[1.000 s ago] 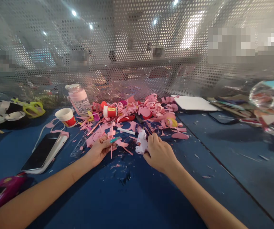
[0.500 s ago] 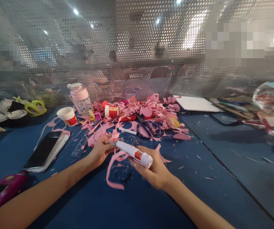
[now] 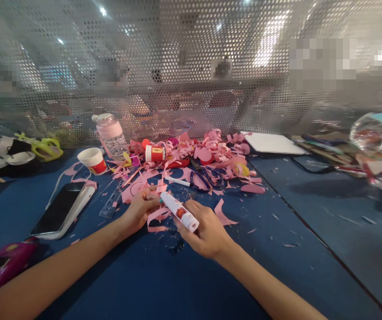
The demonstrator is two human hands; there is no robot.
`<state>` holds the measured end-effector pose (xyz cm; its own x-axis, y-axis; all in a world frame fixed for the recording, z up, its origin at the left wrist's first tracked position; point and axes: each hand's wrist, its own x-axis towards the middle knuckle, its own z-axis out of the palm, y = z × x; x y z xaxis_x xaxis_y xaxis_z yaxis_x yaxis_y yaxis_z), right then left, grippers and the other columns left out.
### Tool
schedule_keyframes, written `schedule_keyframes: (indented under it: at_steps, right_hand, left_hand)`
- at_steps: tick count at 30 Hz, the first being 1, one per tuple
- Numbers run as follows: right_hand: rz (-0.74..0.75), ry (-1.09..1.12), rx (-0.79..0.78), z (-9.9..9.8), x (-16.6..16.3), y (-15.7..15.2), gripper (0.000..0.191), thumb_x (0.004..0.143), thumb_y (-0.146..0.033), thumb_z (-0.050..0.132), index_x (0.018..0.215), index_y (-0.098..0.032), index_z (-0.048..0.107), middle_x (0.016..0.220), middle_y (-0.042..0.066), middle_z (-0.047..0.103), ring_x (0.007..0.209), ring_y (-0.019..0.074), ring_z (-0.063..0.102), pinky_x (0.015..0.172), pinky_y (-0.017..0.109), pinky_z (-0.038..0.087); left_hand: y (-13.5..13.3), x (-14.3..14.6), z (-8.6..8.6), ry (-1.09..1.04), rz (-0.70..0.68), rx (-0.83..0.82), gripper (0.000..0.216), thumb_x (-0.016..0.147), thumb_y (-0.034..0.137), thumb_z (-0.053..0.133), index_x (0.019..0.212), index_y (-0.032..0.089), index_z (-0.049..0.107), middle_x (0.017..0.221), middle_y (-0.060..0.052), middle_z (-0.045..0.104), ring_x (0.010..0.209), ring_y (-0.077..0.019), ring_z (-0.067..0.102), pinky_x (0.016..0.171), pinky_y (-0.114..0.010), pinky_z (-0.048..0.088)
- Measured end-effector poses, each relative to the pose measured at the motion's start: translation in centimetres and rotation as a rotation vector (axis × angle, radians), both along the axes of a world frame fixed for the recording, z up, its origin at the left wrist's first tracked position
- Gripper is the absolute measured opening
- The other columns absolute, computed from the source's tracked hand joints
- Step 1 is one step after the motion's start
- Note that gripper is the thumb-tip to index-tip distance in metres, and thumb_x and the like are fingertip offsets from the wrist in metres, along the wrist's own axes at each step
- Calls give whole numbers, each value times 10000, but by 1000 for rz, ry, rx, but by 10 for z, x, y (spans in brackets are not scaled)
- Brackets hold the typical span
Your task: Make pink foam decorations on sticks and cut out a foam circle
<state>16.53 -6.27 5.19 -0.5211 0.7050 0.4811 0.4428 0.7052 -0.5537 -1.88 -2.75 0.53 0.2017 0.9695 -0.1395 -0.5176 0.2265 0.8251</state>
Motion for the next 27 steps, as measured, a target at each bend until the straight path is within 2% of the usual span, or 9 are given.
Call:
schedule_keyframes:
  at_steps: [12,19,27]
  right_hand:
    - [40,-20,-56,2,-2,-3,157,783,-200,422,634,-194,373,596,-17,403,532,111,398,486,252,319]
    - [0,-33,10,4,-2,-3,156,783,-194,417,633,-196,377,590,-19,402,528,112,396,479,249,311]
    - [51,-40,-48,1,-1,-3,145,796,-205,424,656,-189,391,602,-17,411,536,113,405,493,256,325]
  left_hand:
    - [-1,1,5,6,24,-33,561,565,91,750,1070,133,509,510,54,609,515,-98,614,567,-186,509]
    - [0,0,4,12,37,-55,583,563,86,745,1091,131,500,514,48,611,537,-123,628,605,-228,518]
    - [0,0,2,7,48,-45,582,555,79,743,1081,132,500,493,67,587,496,-93,597,574,-201,508]
